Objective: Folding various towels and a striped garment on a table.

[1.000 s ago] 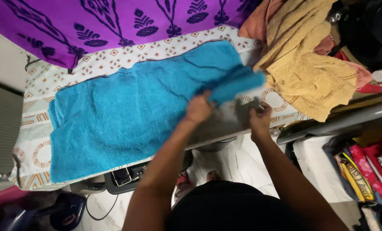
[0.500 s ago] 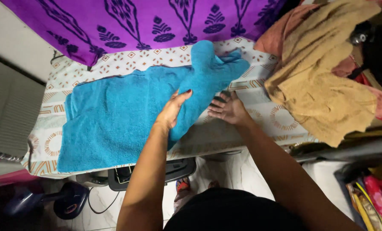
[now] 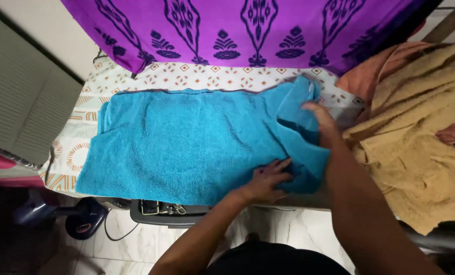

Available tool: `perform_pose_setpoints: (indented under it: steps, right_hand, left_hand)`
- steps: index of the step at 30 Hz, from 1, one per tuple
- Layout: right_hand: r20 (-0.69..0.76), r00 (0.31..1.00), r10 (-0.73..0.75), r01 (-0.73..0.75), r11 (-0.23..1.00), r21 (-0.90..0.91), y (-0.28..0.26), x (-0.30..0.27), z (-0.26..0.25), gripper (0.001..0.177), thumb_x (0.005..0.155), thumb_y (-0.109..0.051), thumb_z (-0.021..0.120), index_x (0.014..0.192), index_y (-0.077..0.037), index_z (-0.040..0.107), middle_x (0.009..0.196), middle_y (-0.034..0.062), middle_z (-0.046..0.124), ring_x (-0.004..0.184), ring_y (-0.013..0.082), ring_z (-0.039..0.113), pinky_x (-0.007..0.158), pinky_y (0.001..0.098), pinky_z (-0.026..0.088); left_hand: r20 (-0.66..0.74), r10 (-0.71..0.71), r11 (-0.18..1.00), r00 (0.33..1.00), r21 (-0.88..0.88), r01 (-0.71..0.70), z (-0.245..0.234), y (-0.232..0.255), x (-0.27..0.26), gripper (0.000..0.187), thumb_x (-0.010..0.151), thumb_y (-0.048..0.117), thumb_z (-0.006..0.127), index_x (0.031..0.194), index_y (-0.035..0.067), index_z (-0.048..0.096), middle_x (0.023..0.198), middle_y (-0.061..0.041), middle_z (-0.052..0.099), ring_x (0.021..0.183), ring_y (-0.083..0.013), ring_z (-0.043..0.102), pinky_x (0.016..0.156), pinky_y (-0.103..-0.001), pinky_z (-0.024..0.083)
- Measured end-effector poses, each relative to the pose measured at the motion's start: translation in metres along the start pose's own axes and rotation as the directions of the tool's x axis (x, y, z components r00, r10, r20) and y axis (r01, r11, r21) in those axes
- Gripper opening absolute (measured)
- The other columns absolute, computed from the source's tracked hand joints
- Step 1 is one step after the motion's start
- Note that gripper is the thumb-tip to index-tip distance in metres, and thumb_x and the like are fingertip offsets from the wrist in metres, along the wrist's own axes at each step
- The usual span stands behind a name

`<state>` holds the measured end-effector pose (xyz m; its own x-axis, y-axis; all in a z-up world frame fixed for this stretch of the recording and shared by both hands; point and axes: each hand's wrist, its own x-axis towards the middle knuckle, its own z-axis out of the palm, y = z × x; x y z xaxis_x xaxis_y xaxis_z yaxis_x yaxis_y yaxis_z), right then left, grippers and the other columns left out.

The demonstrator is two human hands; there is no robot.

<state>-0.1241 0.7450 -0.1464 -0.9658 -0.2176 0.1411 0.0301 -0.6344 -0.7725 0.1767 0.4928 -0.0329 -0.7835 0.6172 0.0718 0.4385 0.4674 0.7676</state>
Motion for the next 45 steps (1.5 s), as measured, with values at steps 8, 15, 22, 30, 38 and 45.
perform_pose_setpoints:
  steps: [8, 15, 22, 30, 38, 45]
  right_hand:
    - [-0.469, 0.83, 0.301, -0.471, 0.829, -0.301, -0.083, 0.016, 0.111, 0.061, 0.077, -0.011, 0.07, 0.137, -0.009, 0.058, 0.125, 0.0117, 0.069, 0.108, 0.0319, 0.069, 0.094, 0.0474, 0.057]
    - [0.102, 0.928, -0.36, 0.12, 0.029, -0.992, -0.06, -0.014, 0.058, 0.052, 0.089, -0.022, 0.078, 0.136, -0.007, 0.064, 0.127, 0.0166, 0.073, 0.114, 0.0322, 0.073, 0.1, 0.04, 0.058]
    - [-0.037, 0.99, -0.139, -0.092, -0.411, -0.907, -0.057, -0.105, 0.093, 0.109, 0.055, -0.047, 0.089, 0.144, 0.001, 0.048, 0.131, 0.0305, 0.06, 0.111, 0.0534, 0.061, 0.078, 0.0652, 0.05]
    - [-0.206, 0.975, 0.083, -0.207, 0.012, -0.978, -0.061, -0.126, -0.012, 0.055, 0.096, -0.05, 0.059, 0.125, -0.005, 0.073, 0.107, 0.0226, 0.075, 0.101, 0.0377, 0.074, 0.096, 0.049, 0.056]
    - [-0.106, 0.987, 0.124, -0.083, -0.179, -0.98, -0.06, -0.154, 0.0, 0.069, 0.083, -0.058, 0.073, 0.129, -0.005, 0.067, 0.121, 0.0246, 0.068, 0.113, 0.0426, 0.064, 0.096, 0.0478, 0.051]
    - [0.041, 0.981, 0.191, -0.041, 0.404, -0.914, -0.091, -0.165, 0.02, 0.056, 0.082, -0.029, 0.078, 0.133, -0.007, 0.066, 0.121, 0.0081, 0.072, 0.109, 0.0228, 0.063, 0.094, 0.0382, 0.049]
  left_hand:
    - [0.0, -0.032, 0.953, 0.999, 0.302, 0.031, 0.016, 0.004, 0.047, 0.066, 0.085, 0.038, 0.07, 0.148, 0.027, 0.052, 0.171, -0.011, 0.02, 0.158, -0.0474, 0.012, 0.107, -0.086, 0.003]
    - [-0.236, -0.014, 0.765, 0.972, 0.623, 0.162, 0.011, -0.032, 0.055, 0.067, 0.09, 0.04, 0.07, 0.152, 0.031, 0.049, 0.172, -0.005, 0.025, 0.16, -0.0365, 0.019, 0.106, -0.088, 0.01]
    - [-0.447, -0.277, 0.72, 0.85, 0.49, 0.492, -0.028, -0.031, 0.042, 0.089, 0.086, 0.059, 0.066, 0.159, 0.026, 0.029, 0.17, -0.011, 0.01, 0.155, -0.0427, 0.007, 0.103, -0.089, 0.01]
    - [-0.457, -0.258, 0.709, 0.851, 0.509, 0.488, -0.018, -0.035, 0.036, 0.092, 0.089, 0.065, 0.059, 0.164, 0.023, 0.024, 0.172, -0.011, 0.006, 0.154, -0.0457, 0.006, 0.104, -0.086, 0.011]
    - [-0.502, -0.291, 0.7, 0.814, 0.468, 0.539, -0.004, -0.034, 0.033, 0.093, 0.088, 0.066, 0.06, 0.162, 0.022, 0.025, 0.171, -0.015, 0.007, 0.154, -0.0487, 0.007, 0.108, -0.084, 0.011]
    - [-0.527, -0.247, 0.763, 0.813, 0.411, 0.499, -0.003, -0.039, 0.026, 0.097, 0.087, 0.063, 0.061, 0.166, 0.021, 0.022, 0.173, -0.013, 0.006, 0.157, -0.0445, 0.006, 0.11, -0.083, 0.008]
